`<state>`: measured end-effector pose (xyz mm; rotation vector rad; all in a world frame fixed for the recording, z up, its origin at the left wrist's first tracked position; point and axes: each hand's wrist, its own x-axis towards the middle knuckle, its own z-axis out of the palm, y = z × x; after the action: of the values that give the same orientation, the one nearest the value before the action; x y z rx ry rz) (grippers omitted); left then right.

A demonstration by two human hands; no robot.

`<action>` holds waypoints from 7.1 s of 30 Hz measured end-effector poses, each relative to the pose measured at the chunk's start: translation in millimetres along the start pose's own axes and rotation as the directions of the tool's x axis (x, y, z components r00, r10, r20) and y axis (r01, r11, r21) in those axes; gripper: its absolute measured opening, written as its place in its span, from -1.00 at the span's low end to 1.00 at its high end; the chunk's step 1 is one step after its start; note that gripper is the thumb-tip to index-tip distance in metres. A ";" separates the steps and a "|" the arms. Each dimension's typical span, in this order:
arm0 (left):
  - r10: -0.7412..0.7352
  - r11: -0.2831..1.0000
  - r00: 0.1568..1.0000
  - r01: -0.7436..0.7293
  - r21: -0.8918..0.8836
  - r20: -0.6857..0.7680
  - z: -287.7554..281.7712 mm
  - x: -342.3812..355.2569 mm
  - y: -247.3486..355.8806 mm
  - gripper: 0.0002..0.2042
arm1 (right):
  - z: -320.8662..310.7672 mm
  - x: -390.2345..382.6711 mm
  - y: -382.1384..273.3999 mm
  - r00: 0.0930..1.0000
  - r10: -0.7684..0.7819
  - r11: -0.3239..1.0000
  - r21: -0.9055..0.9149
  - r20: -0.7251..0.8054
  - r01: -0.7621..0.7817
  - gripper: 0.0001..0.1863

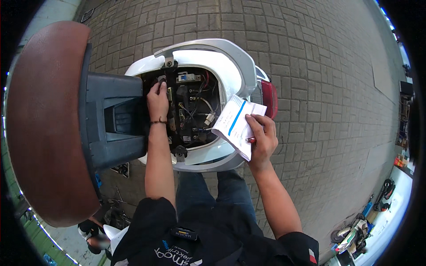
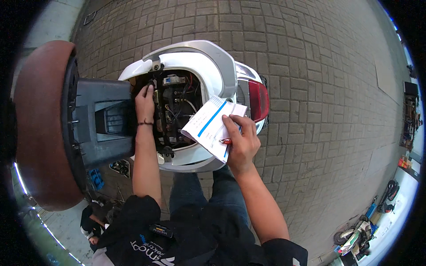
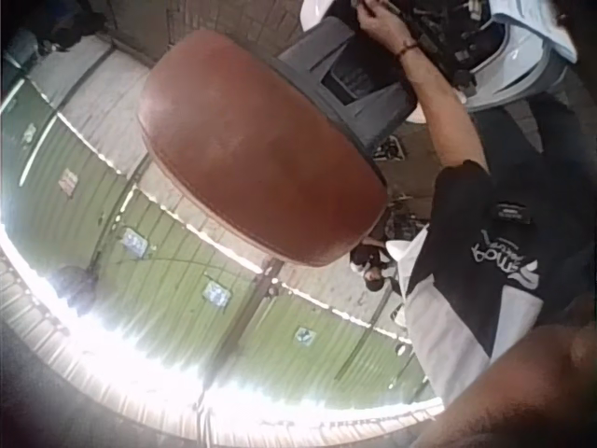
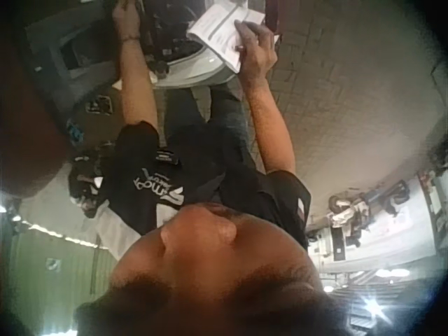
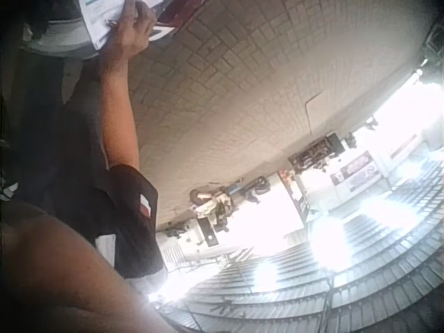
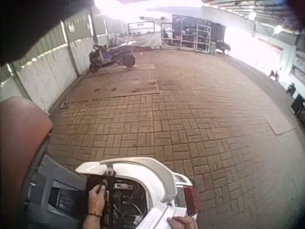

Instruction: The person fills out a checklist on a paper form while leaning on a scooter seat and then handles wires inside the battery compartment of an electric scooter.

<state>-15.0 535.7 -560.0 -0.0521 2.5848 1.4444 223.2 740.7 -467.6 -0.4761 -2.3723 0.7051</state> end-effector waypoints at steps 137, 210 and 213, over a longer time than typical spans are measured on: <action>0.284 0.805 0.934 -0.356 0.474 0.218 -23.5 -102.2 37.8 -0.74 | 3.7 -4.9 -0.8 0.999 -0.024 0.999 0.047 -0.037 0.025 -0.57; 0.243 0.927 0.952 -0.284 0.245 0.183 -2.6 -157.7 45.8 -0.80 | 3.7 -7.8 0.0 0.999 -0.032 0.998 0.054 0.003 0.032 -0.59; 0.180 0.946 0.963 -0.226 0.232 0.203 4.3 -153.4 47.1 -0.80 | 5.2 -8.7 -1.1 1.000 -0.019 0.999 0.049 -0.001 0.019 -0.59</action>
<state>130.9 555.4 -496.0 0.3736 2.6604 1.1024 226.2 733.7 -474.4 -0.4320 -2.3505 0.7523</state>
